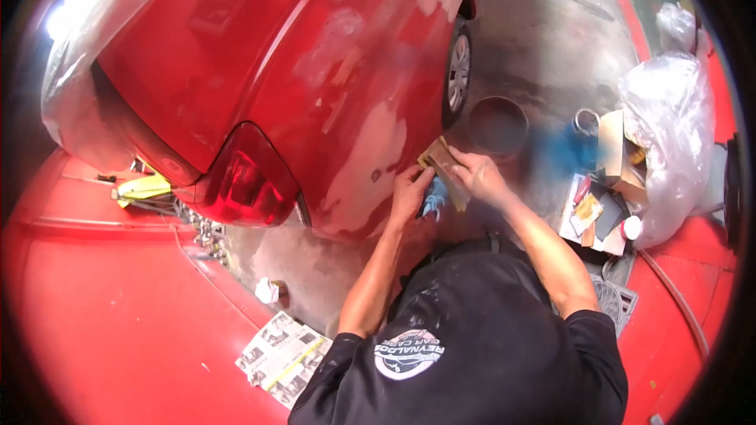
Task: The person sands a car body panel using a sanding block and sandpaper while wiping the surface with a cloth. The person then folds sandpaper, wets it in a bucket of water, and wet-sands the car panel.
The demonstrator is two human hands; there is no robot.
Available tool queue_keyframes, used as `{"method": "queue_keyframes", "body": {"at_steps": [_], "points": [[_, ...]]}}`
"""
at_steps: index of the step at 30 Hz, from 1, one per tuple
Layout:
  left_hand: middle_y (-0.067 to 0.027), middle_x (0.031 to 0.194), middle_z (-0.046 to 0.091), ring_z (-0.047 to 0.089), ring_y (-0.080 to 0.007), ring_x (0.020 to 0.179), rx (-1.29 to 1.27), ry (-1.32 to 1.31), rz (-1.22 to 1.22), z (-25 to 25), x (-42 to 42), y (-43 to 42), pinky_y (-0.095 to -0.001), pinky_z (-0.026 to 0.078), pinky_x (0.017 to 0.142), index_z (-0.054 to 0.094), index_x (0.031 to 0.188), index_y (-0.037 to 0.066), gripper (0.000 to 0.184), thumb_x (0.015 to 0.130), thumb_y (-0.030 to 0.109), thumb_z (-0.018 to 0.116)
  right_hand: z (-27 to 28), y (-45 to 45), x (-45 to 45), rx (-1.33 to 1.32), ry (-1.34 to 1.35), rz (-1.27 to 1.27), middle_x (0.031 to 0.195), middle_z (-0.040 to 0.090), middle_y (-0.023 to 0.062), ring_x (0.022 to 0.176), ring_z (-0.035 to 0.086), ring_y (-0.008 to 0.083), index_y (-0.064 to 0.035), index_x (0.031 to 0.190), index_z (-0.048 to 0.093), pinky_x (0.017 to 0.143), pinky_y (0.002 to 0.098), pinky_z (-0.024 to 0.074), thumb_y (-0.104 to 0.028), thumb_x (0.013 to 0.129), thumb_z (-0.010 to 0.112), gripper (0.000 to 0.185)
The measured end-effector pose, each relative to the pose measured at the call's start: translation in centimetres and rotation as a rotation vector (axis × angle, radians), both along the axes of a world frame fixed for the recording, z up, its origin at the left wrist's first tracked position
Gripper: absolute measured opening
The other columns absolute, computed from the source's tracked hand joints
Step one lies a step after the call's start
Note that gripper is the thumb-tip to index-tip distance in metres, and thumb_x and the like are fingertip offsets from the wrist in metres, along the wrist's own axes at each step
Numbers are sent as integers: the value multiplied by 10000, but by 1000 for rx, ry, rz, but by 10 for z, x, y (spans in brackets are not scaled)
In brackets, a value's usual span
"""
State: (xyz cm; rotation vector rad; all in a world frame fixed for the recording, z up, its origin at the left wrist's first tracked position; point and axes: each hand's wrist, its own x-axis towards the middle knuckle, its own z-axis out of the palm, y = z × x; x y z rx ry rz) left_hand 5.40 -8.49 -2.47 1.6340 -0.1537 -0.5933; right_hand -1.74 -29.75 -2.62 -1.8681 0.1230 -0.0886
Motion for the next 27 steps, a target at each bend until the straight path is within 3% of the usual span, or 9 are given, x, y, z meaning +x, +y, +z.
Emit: {"method": "queue_keyframes", "body": {"at_steps": [2,3,7,10,13,19,22,25,27], "points": [[-3,994,731,619,-75,850,-8,-8,60,5,-6,-11,-261,496,761,748,1133,-26,277,1049,234,700,-4,-8,5,-425,-157,130,1054,718,257,1002,709,433,44,1468,571,880,480,567,-231,979,630,564],[-18,999,737,632,-84,856,-26,-7,111,5,-9,-18,-263,503,765,740,1129,-25,265,1039,223,714,-8,-7,6,-419,-152,143,965,678,250,926,683,444,57,1482,527,831,515,558,-276,1013,580,578],[-43,1023,746,657,-103,879,-32,27,177,6,-17,-24,-272,522,785,721,1156,-25,264,1020,201,738,-9,-13,7,-400,-200,328,1040,683,306,1016,677,479,107,1484,484,904,518,548,-274,1019,544,604],[-49,1038,746,668,-113,898,27,90,237,7,-27,-30,-282,535,808,712,1163,-32,272,1007,187,754,-4,-21,3,-171,21,396,1078,680,329,1052,668,497,114,1482,480,929,520,539,-271,1017,545,607],[-44,1032,745,665,-101,900,79,44,220,10,-29,-33,-275,532,804,715,1164,-33,277,1014,198,748,-17,-22,6,-194,7,348,1101,685,340,1078,666,499,113,1462,506,926,531,532,-293,1021,559,602],[-6,947,722,630,-82,789,-51,137,188,4,-28,-6,-259,507,707,736,1187,-19,322,1034,263,716,-23,-6,7,94,44,224,1183,688,348,1143,678,459,90,1489,525,999,466,522,-342,1003,636,660],[-16,964,729,643,-91,821,102,34,185,-1,-23,10,-262,517,729,737,1201,-14,330,1028,267,723,-19,12,7,58,-37,235,1195,684,347,1144,680,454,64,1495,535,992,465,523,-353,1004,635,652],[-69,1106,716,657,-132,947,67,-44,198,1,-22,16,-300,536,817,675,1282,-16,402,1008,266,756,-45,32,10,-162,-265,204,1038,671,320,1014,659,497,42,1511,514,894,512,528,-359,1011,615,649],[-68,1166,707,657,-138,993,38,-57,181,-7,-24,26,-301,533,838,652,1319,-1,429,1009,276,759,-19,40,5,-138,-178,225,1026,662,323,995,648,506,-1,1461,561,869,534,523,-338,1024,580,552]]}}
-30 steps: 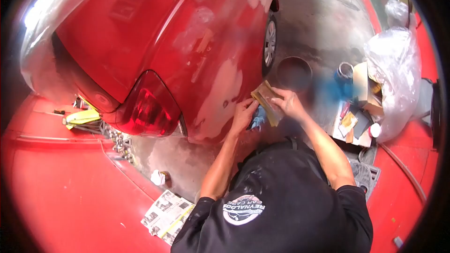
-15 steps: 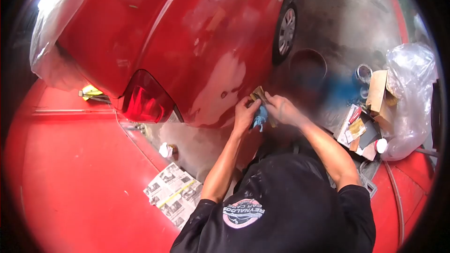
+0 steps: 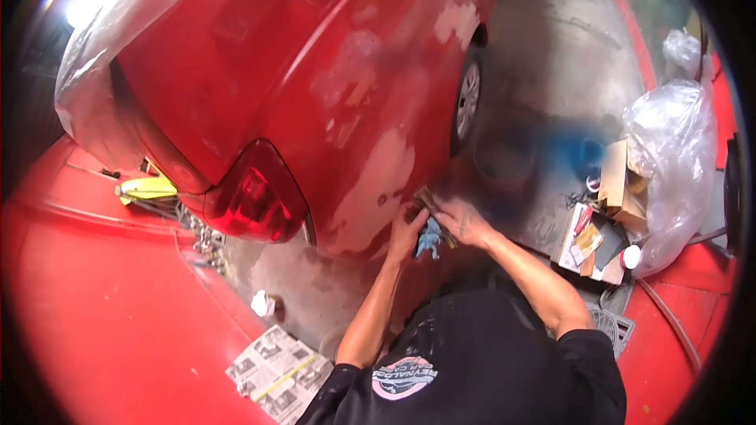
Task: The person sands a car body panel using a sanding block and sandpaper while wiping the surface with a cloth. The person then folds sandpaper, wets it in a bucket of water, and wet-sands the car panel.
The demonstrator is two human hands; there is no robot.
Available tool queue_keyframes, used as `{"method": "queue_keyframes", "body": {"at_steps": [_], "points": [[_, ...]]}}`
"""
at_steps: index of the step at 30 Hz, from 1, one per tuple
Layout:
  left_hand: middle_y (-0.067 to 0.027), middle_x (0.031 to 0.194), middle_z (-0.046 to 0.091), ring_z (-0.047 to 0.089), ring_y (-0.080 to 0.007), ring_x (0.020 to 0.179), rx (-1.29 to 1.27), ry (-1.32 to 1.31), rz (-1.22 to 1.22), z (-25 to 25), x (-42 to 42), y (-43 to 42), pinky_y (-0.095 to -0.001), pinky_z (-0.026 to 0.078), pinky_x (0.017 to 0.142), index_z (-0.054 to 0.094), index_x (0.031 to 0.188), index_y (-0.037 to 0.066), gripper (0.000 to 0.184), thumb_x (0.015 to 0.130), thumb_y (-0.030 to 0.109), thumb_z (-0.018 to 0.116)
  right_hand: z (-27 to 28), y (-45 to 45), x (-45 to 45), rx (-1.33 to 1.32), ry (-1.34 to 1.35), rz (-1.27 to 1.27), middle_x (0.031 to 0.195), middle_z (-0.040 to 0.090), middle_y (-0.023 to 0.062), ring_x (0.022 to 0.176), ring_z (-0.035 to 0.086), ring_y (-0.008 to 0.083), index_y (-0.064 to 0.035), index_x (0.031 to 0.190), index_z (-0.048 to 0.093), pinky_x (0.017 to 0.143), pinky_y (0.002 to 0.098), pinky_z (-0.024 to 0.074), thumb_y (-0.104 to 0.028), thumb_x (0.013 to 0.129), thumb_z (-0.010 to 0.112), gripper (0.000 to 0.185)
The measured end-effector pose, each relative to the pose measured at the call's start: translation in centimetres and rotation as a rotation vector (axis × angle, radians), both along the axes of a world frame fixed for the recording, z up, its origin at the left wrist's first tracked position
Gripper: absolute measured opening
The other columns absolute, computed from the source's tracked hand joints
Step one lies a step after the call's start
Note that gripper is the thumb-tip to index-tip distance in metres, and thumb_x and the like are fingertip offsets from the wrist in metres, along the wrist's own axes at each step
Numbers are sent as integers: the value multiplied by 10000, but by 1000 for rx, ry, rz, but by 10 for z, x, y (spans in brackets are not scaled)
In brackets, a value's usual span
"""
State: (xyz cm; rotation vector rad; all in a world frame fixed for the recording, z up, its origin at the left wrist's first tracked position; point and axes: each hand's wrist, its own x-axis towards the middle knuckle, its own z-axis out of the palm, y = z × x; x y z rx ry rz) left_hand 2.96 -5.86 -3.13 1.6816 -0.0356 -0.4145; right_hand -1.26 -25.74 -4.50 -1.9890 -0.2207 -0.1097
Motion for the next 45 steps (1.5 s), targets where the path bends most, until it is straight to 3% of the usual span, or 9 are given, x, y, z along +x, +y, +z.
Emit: {"method": "queue_keyframes", "body": {"at_steps": [5,7,11,16,28,35,37,41,45], "points": [[-53,1097,688,653,-154,1010,-223,150,-101,-11,9,18,-323,529,863,625,1201,39,358,976,257,798,22,6,-11,-37,-48,77,961,667,301,925,666,453,-3,1392,591,826,504,528,-345,1050,540,486],[-43,1064,683,640,-139,972,-279,172,-106,-6,7,11,-314,522,840,627,1136,49,314,965,241,807,44,4,-23,213,327,50,925,670,251,875,677,375,25,1381,592,796,454,529,-387,1042,575,534],[-28,970,658,623,-119,894,-202,164,-158,-8,3,-11,-291,515,799,632,1073,44,305,917,198,844,20,-6,-36,183,252,-40,972,716,213,855,680,244,24,1498,541,776,366,524,-414,941,733,734],[-38,951,668,629,-127,856,-215,220,-97,-24,14,-42,-297,521,761,636,1058,42,323,881,167,876,15,-44,-22,492,536,42,1135,735,9,1007,633,108,-65,1571,537,912,314,530,-275,924,789,726],[-83,1097,717,691,-174,1018,106,523,-104,-123,103,-201,-332,574,869,674,1236,16,391,893,107,838,-140,-220,64,1099,889,63,1214,747,68,1085,683,137,10,1391,681,965,308,550,-150,977,767,453],[-147,1228,728,737,-231,1067,-335,919,52,-259,164,-317,-359,615,943,590,1448,-27,473,976,-24,631,-256,-375,147,1440,946,-1,1201,756,116,1140,722,200,46,1360,672,971,367,598,-143,1012,718,399],[-155,1238,730,745,-235,1057,-330,920,48,-279,182,-348,-352,618,938,578,1468,-34,485,984,-28,604,-287,-396,166,1332,1124,-21,1238,742,105,1149,701,172,27,1388,664,979,343,574,-130,1015,700,406],[-147,1217,728,736,-195,962,69,730,-99,-347,212,-383,-289,606,797,633,1413,-40,432,986,25,629,-345,-383,187,588,906,-53,1440,657,124,1328,572,218,-4,1530,544,1137,367,412,-194,1072,598,499],[-112,1162,742,712,-163,967,74,745,-111,-433,234,-389,-288,586,815,681,1362,-17,389,978,26,642,-463,-382,189,110,646,-5,1435,656,153,1349,581,252,-10,1498,568,1127,370,431,-208,1085,568,458]]}}
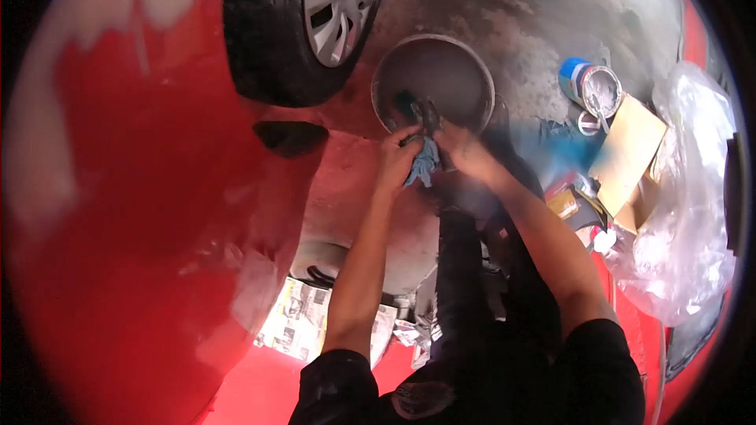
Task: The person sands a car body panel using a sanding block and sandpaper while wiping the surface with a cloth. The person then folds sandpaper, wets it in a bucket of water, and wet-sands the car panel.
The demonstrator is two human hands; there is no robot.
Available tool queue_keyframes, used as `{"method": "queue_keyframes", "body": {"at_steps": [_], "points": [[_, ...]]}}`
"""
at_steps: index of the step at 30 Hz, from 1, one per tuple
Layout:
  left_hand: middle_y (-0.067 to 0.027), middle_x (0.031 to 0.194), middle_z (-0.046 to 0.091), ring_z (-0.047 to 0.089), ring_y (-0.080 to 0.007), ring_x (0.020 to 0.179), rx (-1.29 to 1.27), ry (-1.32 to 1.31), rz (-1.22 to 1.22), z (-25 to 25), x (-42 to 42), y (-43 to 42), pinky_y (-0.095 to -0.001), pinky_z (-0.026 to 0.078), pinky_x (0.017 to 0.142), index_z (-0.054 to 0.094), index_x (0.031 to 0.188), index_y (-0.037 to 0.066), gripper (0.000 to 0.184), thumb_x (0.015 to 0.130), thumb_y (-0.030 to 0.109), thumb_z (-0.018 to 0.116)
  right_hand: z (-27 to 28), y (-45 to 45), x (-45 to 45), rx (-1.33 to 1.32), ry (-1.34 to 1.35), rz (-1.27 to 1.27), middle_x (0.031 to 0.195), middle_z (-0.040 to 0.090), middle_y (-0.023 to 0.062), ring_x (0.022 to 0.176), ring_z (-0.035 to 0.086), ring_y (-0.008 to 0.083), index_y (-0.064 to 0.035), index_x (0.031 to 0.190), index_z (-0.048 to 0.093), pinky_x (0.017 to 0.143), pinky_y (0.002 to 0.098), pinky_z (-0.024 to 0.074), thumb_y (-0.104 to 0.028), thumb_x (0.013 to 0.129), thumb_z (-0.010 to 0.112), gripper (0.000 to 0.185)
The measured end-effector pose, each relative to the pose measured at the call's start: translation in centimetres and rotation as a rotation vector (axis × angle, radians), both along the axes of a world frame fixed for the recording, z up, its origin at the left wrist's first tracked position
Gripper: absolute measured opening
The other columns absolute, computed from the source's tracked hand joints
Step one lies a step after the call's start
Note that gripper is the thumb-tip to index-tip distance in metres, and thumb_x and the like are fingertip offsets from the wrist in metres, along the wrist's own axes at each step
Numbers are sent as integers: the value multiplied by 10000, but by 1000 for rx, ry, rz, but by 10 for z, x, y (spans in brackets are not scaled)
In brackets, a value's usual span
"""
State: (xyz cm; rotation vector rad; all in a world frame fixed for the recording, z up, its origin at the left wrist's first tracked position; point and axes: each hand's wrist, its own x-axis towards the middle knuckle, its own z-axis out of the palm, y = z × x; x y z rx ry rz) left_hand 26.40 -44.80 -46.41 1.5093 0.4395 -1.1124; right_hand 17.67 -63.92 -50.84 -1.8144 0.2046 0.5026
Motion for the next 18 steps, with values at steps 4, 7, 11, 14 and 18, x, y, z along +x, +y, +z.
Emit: {"method": "queue_keyframes", "body": {"at_steps": [4,7,11,14,18], "points": [[-82,1062,754,702,-138,942,-61,-34,122,-50,7,2,-298,571,844,725,1222,-30,287,959,24,624,-77,-17,-28,-221,-453,16,1374,663,216,1295,610,437,14,1463,556,1095,452,499,-135,1017,588,472],[-72,1019,756,700,-128,913,-6,-101,118,-88,6,12,-294,560,839,735,1134,-44,232,951,39,621,-71,-14,-10,584,412,-539,1309,687,134,1184,678,288,11,1416,596,1025,407,536,-163,1043,614,412],[-75,1054,753,682,-133,1010,-2,-64,-31,-109,8,17,-282,531,909,729,1166,-40,293,993,196,712,-59,-8,-13,714,444,-620,1288,687,51,1119,665,149,15,1331,668,1001,332,522,-258,1045,659,396],[-91,1126,740,667,-158,1085,-170,27,-24,-120,-5,22,-311,519,961,700,1243,-39,415,1008,301,737,-45,4,-1,846,611,-746,1268,701,62,1099,662,161,20,1350,676,1003,324,511,-267,1046,657,418],[-130,1306,686,624,-210,1214,-100,-105,-179,-115,-17,29,-360,492,1043,612,1399,-26,590,1018,409,726,-38,27,5,483,335,-592,1245,716,130,1120,685,240,20,1454,610,1040,355,498,-291,1034,680,528]]}}
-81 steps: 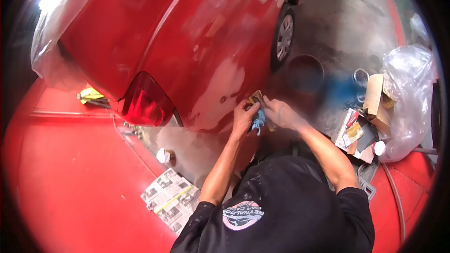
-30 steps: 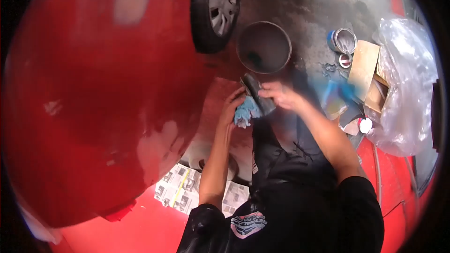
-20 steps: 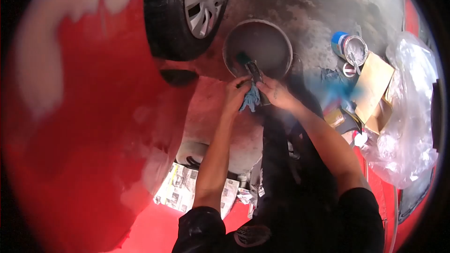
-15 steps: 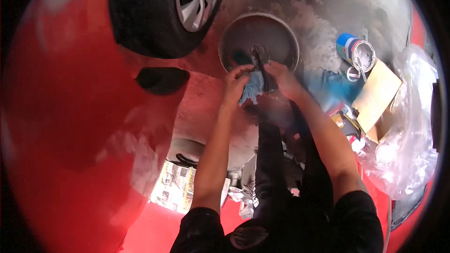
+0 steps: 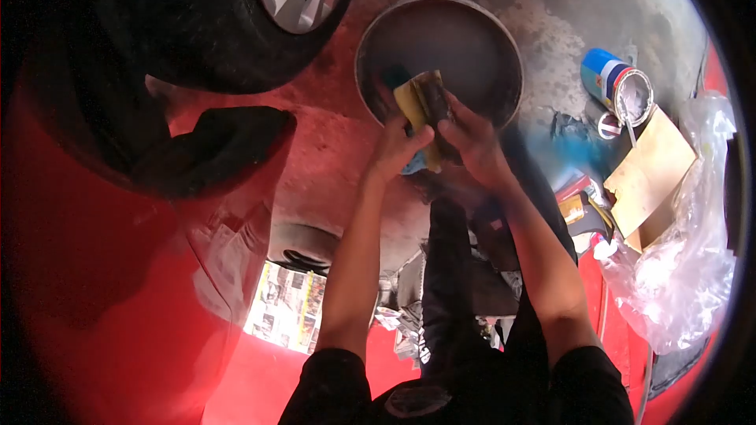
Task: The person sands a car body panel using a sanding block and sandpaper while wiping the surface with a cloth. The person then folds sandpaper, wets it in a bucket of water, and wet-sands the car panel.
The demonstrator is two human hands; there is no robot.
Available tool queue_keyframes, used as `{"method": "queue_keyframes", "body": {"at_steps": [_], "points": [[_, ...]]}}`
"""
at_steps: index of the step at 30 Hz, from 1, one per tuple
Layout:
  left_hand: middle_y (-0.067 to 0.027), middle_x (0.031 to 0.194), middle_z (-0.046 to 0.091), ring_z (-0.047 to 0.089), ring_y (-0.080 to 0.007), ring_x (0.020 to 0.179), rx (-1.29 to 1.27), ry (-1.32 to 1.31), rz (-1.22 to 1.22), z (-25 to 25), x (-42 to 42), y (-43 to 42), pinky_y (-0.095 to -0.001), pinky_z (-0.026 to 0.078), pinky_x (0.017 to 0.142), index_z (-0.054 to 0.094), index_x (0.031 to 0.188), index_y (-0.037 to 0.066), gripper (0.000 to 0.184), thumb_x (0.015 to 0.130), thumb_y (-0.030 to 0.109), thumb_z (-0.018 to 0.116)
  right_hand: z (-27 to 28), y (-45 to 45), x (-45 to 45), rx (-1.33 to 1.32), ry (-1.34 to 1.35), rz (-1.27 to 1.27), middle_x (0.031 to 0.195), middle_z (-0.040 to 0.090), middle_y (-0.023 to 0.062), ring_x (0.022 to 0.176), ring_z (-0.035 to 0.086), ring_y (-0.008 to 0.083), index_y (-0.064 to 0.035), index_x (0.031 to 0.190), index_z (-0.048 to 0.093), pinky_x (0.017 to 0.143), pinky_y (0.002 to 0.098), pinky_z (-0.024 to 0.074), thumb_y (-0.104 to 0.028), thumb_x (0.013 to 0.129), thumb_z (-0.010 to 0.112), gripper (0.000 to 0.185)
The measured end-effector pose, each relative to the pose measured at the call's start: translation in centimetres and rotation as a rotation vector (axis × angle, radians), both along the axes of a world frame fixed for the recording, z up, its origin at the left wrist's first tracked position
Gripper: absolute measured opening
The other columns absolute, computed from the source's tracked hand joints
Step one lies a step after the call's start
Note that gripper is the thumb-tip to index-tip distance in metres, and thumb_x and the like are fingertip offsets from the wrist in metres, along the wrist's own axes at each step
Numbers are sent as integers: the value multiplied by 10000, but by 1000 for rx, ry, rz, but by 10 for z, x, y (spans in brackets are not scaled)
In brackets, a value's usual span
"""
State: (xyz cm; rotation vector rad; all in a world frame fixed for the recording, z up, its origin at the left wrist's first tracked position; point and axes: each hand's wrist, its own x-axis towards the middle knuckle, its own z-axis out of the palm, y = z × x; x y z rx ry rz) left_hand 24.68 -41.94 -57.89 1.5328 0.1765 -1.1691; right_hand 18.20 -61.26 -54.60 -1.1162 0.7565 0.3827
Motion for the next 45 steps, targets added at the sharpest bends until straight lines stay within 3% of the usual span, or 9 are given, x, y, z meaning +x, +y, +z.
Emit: {"method": "queue_keyframes", "body": {"at_steps": [3,7,14,27,30,32,41,44,45], "points": [[-89,1306,668,614,-187,1203,42,1,22,16,0,-3,-361,494,1039,600,1396,-25,649,1026,500,697,5,7,-1,-360,-214,255,1313,654,265,1213,648,422,-12,1558,506,1075,419,487,-259,970,727,675],[-128,1330,659,617,-244,1230,37,-127,52,11,-12,3,-379,486,1063,583,1428,-23,614,1014,406,730,-4,28,-10,-652,-319,355,1424,578,307,1283,563,516,-58,1618,402,1104,515,475,-205,902,741,806],[-102,1407,611,586,-209,1274,-16,53,272,13,-19,16,-381,474,1078,507,1509,-8,608,1029,333,659,-5,25,-17,-334,-302,154,1437,578,310,1315,581,484,-57,1622,401,1127,487,463,-215,930,714,775],[-83,1382,635,595,-190,1260,-88,4,284,22,-32,18,-356,485,1065,571,1458,-26,573,1002,285,726,9,30,-19,-1104,-463,517,1453,551,292,1314,546,521,-30,1421,636,1132,520,453,-296,905,748,592],[-86,1421,612,583,-197,1291,-82,51,255,25,-30,20,-362,472,1091,550,1482,-22,589,1004,272,728,4,33,-22,-1041,-494,457,1374,596,268,1232,589,487,-19,1389,652,1081,511,479,-294,895,752,574],[-89,1427,610,583,-199,1295,-48,28,240,34,-26,18,-365,471,1095,549,1483,-23,585,1007,267,725,-4,32,-27,-705,-429,372,1283,635,235,1139,619,453,-11,1377,656,1030,527,487,-303,903,750,565],[-126,1413,593,602,-232,1250,10,-38,310,15,-31,20,-385,494,1046,500,1491,-25,582,1000,247,653,5,11,-27,-767,-519,338,1235,636,216,1114,626,439,-57,1418,640,1001,490,497,-311,900,779,593],[-113,1325,634,660,-230,1131,41,-57,342,21,-26,19,-382,544,955,519,1468,-16,589,969,264,658,12,7,-21,-917,-394,279,1296,609,251,1154,621,478,-49,1488,570,1006,510,497,-335,862,827,734],[-113,1324,634,662,-233,1126,74,-16,374,25,-27,20,-383,543,954,522,1467,-10,599,961,275,672,16,3,-18,-731,-225,279,1272,626,275,1144,632,498,-36,1494,544,984,525,507,-346,841,849,785]]}}
